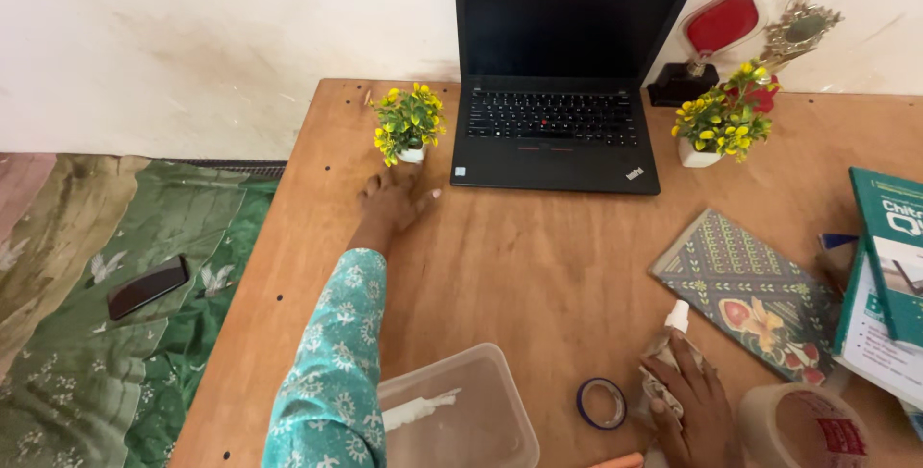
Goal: The person wipes a thermos, a small potted plant, and several books and notebooks on a wooden desk using a cloth. They move items aside to access the surface and continue wiping each object individually.
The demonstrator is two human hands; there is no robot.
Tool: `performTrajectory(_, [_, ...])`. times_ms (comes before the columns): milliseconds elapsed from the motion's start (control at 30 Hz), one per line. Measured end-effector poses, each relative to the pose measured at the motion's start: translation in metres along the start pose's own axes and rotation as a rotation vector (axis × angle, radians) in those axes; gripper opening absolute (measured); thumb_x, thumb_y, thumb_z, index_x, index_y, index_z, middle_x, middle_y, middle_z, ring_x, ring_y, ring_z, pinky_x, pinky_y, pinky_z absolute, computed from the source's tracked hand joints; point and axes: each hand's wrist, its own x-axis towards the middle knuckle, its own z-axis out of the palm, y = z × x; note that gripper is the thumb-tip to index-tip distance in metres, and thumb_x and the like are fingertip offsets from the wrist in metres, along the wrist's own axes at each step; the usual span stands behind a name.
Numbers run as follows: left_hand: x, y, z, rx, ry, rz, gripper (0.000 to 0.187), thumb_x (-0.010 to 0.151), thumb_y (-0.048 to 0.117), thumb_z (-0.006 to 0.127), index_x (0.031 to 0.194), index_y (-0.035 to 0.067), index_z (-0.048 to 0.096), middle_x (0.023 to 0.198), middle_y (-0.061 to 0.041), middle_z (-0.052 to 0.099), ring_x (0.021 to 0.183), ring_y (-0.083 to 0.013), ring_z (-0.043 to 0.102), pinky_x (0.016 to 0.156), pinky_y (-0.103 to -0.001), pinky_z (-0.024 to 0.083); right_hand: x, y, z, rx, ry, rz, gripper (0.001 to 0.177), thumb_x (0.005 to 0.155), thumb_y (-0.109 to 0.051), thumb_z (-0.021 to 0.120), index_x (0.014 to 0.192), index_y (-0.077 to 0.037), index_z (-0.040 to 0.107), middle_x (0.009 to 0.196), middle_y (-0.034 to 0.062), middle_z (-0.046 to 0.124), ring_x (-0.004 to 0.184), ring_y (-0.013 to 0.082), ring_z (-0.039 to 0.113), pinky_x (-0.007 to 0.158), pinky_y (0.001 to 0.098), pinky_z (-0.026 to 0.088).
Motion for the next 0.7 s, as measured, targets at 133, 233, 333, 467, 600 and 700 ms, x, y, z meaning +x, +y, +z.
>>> performTrajectory(133, [0.002, 0.009, -0.010, -0.013, -0.010, -0.042, 0.079, 0.087, 0.078, 0.050, 0.156, 0.041, 0.037, 0.167, -0.011, 0.026, 0.148, -0.0395, 0.026, 0.113, -0.064, 0.026, 0.003, 0.001, 0.000, -0.026, 0.002, -0.017, 0.052, 0.100, -0.045, 0.039, 0.137, -0.015, 0.058, 0.164, 0.0215, 0.034, 0.149, 0.0418, 0.034, 0.118, 0.0601, 0.024])
performTrajectory(233, [-0.003, 0.016, -0.012, -0.014, -0.028, -0.049, 0.077, 0.088, 0.076, 0.050, 0.156, 0.044, 0.035, 0.165, -0.010, 0.029, 0.150, -0.0389, 0.022, 0.112, -0.067, 0.023, 0.004, -0.001, -0.002, -0.024, 0.000, -0.032, 0.052, 0.100, -0.044, 0.039, 0.138, -0.014, 0.057, 0.163, 0.0221, 0.033, 0.148, 0.0419, 0.034, 0.117, 0.0579, 0.026])
performTrajectory(333, [-0.005, 0.019, -0.012, -0.015, -0.030, -0.045, 0.076, 0.090, 0.075, 0.049, 0.157, 0.044, 0.034, 0.164, -0.010, 0.030, 0.151, -0.0406, 0.020, 0.111, -0.068, 0.022, 0.004, -0.002, -0.004, 0.007, -0.008, -0.028, 0.052, 0.100, -0.044, 0.040, 0.138, -0.014, 0.057, 0.163, 0.0226, 0.033, 0.148, 0.0417, 0.035, 0.116, 0.0567, 0.027])
performTrajectory(467, [-0.002, 0.017, -0.010, -0.001, -0.029, -0.045, 0.076, 0.091, 0.076, 0.046, 0.159, 0.044, 0.031, 0.165, -0.010, 0.029, 0.151, -0.0418, 0.020, 0.112, -0.070, 0.020, 0.006, -0.007, -0.007, 0.015, -0.019, -0.009, 0.052, 0.099, -0.043, 0.042, 0.138, -0.012, 0.057, 0.163, 0.0230, 0.033, 0.148, 0.0419, 0.035, 0.115, 0.0571, 0.027])
performTrajectory(600, [-0.003, 0.010, -0.004, -0.016, -0.003, -0.028, 0.080, 0.089, 0.076, 0.046, 0.160, 0.043, 0.028, 0.167, -0.012, 0.023, 0.152, -0.0419, 0.016, 0.113, -0.073, 0.017, 0.009, -0.018, -0.010, 0.025, 0.014, 0.024, 0.049, 0.097, -0.042, 0.045, 0.135, -0.014, 0.060, 0.163, 0.0192, 0.036, 0.145, 0.0401, 0.039, 0.116, 0.0556, 0.029])
performTrajectory(700, [-0.007, 0.008, -0.002, -0.004, -0.030, -0.024, 0.078, 0.090, 0.077, 0.047, 0.158, 0.040, 0.033, 0.169, -0.016, 0.016, 0.154, -0.0426, 0.014, 0.115, -0.072, 0.018, 0.011, -0.031, -0.015, 0.020, 0.041, 0.060, 0.047, 0.096, -0.041, 0.048, 0.131, -0.015, 0.063, 0.164, 0.0169, 0.038, 0.143, 0.0389, 0.042, 0.116, 0.0541, 0.030])
